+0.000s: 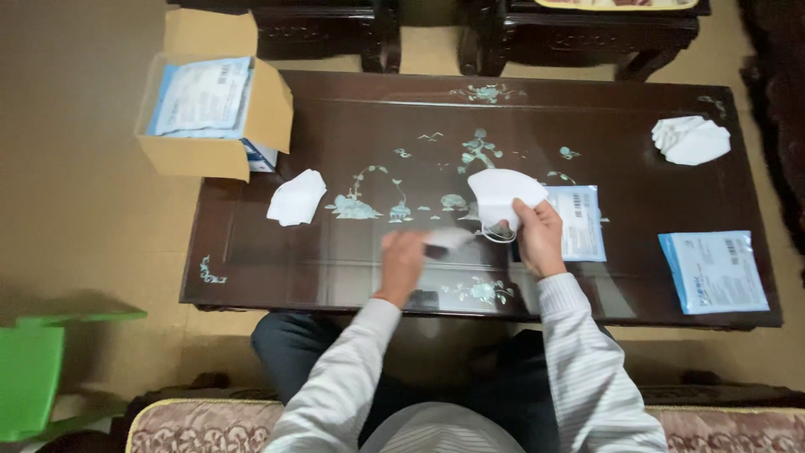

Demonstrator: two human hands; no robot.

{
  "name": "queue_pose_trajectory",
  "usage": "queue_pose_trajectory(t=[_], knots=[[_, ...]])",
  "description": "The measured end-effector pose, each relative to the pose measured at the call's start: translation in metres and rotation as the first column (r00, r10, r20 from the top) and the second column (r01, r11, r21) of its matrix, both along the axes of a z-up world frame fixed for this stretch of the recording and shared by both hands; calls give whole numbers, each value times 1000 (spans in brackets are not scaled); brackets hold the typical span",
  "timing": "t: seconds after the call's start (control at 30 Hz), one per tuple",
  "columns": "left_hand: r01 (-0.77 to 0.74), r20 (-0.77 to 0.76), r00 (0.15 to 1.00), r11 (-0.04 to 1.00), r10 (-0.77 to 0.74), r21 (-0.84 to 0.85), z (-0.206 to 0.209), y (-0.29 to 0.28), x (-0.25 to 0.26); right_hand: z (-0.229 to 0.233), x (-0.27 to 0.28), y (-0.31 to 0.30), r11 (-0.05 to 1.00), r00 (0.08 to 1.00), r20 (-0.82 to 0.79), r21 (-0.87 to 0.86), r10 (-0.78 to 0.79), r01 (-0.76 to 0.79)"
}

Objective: Folding face masks and inserting them into individual packaging envelopes

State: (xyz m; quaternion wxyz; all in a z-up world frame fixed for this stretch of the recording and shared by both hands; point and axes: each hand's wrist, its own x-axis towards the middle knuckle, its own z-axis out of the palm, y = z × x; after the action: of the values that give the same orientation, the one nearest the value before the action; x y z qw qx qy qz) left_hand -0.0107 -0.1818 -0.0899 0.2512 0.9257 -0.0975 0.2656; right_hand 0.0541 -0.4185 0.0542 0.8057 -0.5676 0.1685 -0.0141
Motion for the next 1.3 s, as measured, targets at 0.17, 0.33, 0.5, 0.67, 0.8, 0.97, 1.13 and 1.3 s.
queue_pose_trajectory(t=[0.17, 0.33, 0.5, 0.67, 0.8, 0.97, 1.13, 1.3], knots=[[-404, 237, 894, 913, 381, 57, 108, 145, -7, -2, -22, 10, 999, 999, -42, 41, 33, -32], [-457, 16, 889, 887, 457, 71, 99, 147, -16, 28, -37, 55, 992, 990, -95, 79, 108, -101], [-513, -437, 771, -46, -463, -857, 131, 18, -15, -21, -29, 76, 976, 972, -141, 137, 188, -169], [-579, -521, 762, -43, -385, -814, 24, -29, 31, -53, -20, 74, 963, 918, -293, 34, 266, -268], [-608, -557, 735, -12, -386, -794, -14, -25, 37, -65, -15, 66, 943, 877, -367, 0, 309, -332], [-588, -512, 710, -8, -484, -809, 50, -16, 23, -57, -16, 65, 938, 872, -366, 7, 326, -347], [-567, -501, 706, 24, -500, -823, 52, -13, 22, -54, -18, 60, 933, 875, -333, 36, 350, -359], [-610, -537, 661, 42, -523, -791, 57, -11, 18, -27, -27, 48, 896, 839, -316, 187, 444, -404]])
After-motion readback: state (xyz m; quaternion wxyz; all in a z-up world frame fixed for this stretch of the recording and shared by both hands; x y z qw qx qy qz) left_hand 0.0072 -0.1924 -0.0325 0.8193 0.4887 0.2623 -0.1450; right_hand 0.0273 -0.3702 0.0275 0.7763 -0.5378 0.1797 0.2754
